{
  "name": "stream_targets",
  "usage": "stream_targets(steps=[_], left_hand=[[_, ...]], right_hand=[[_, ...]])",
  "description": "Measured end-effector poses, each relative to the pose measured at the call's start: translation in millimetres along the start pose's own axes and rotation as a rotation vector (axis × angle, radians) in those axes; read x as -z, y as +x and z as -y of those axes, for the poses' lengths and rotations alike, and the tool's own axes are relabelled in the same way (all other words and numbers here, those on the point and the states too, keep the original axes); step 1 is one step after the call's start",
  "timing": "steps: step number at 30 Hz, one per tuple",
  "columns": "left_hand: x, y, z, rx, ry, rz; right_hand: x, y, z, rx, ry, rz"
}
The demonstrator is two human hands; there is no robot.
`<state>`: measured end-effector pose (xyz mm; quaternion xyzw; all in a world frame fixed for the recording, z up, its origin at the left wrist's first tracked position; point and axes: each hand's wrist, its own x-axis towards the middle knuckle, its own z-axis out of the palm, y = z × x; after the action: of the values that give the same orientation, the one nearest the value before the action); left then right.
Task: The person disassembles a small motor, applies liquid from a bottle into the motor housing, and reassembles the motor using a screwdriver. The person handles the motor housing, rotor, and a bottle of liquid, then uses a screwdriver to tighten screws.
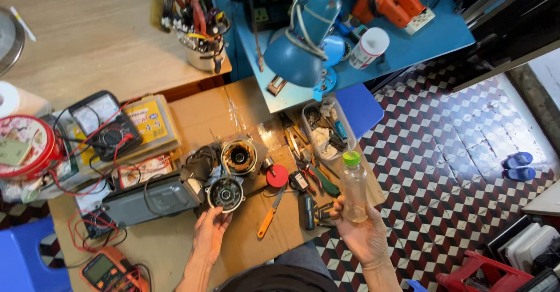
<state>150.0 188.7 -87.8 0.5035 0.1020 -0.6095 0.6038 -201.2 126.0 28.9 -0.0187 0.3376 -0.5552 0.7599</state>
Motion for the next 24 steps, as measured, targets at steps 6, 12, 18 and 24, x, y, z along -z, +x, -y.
stream_targets(steps=[6, 12, 18, 24], left_hand=[[-3, 3, 4, -0.022, -0.019, 0.017], [-18, 11, 4, 0.034, -0.015, -0.151], [-17, 21, -2, -0.004, -0.083, -0.137], [-19, 22, 1, -0.032, -0.123, -0.138]], right_hand=[[-79, 35, 19, 0.031, 0.087, 0.348], [-178, 87, 69, 0.331, -0.629, 0.288], [-209, 111, -1, 0.442, -1.441, 0.418], [-225, 214, -108, 0.562, -1.558, 0.518]])
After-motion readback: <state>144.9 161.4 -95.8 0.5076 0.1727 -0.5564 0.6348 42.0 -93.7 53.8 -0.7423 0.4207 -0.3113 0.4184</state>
